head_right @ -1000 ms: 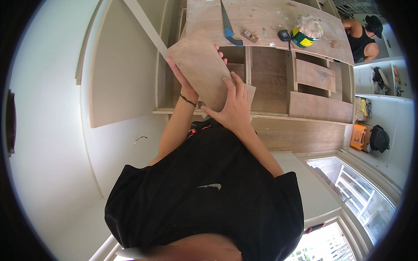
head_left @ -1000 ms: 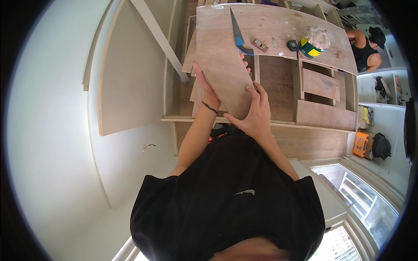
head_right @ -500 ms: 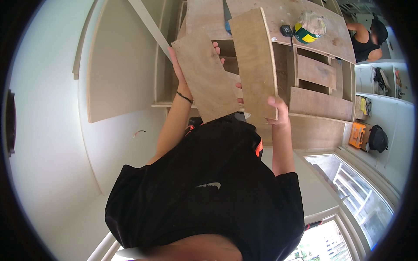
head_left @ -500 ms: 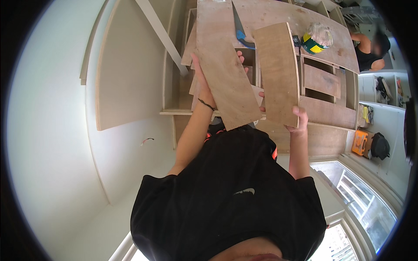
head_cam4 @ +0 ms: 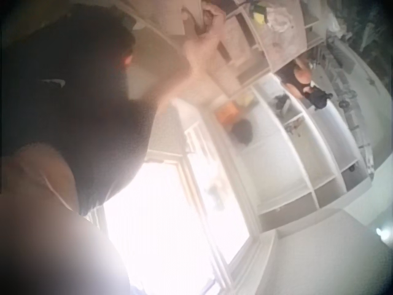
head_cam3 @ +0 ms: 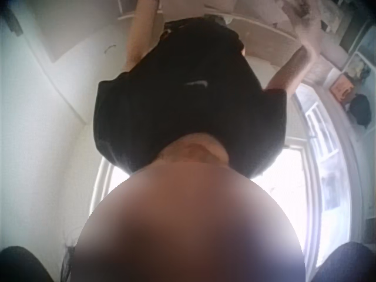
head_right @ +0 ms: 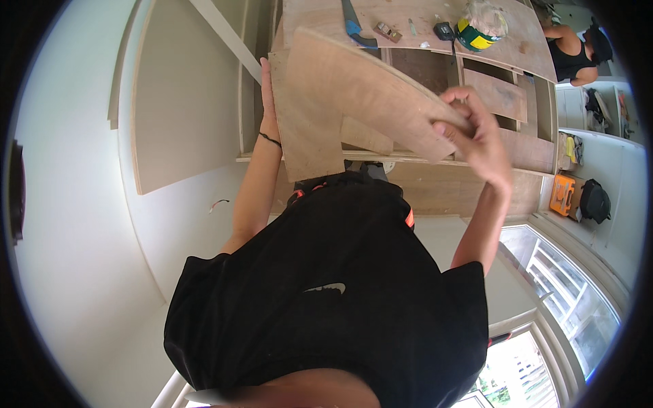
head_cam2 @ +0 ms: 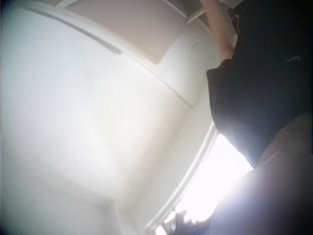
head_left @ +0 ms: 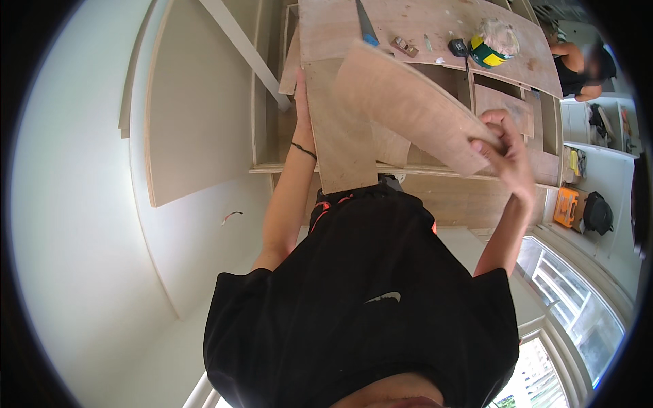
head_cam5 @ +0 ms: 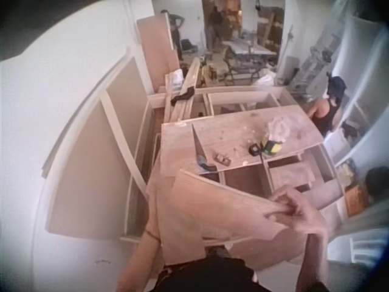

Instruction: The person assembles wooden furniture by fitting wooden panels into a cabinet frame. They use a hammer to secure the panels and adjust their positions to ensure a proper fit.

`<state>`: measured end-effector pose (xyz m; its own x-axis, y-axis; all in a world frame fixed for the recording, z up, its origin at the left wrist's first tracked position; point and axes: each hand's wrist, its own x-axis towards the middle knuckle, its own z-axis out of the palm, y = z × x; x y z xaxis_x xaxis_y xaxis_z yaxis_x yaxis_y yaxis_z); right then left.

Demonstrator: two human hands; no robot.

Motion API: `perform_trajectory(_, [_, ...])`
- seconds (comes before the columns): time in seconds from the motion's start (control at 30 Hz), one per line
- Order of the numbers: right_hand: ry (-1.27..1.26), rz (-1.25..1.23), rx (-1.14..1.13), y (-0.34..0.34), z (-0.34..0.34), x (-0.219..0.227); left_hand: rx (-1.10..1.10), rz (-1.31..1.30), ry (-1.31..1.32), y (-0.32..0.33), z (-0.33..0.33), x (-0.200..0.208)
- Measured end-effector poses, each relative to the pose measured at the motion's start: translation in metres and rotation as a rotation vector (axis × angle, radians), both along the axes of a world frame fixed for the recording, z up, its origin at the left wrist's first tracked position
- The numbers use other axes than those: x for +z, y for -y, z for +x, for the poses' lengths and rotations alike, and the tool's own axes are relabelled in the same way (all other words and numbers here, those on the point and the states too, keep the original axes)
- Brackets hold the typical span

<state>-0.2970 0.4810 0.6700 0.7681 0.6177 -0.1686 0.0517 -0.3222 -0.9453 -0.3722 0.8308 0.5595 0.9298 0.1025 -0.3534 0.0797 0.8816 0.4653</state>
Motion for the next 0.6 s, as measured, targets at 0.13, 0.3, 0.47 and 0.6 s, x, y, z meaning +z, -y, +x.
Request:
perform_trajectory(0.13, [0.284, -0.059, 0.333, -0.027, 0.061, 0.025, -0.267, -0.255, 0.066, 0.014, -0.007, -0.002])
perform_trajectory(0.3, [0.116, -0.144, 0.594, -0.116, 0.111, -0.007, -0.241, -0.156, -0.063, 0.048, 0.002, 0.013])
perform_trajectory(0.47, [0.152, -0.167, 0.647, -0.177, 0.106, -0.045, -0.219, -0.296, 0.053, 0.065, 0.007, 0.016])
perform_trajectory(0.6, [0.385, -0.045, 0.578, -0.186, 0.091, -0.051, -0.31, -0.32, 0.137, 0.06, 0.003, 0.01])
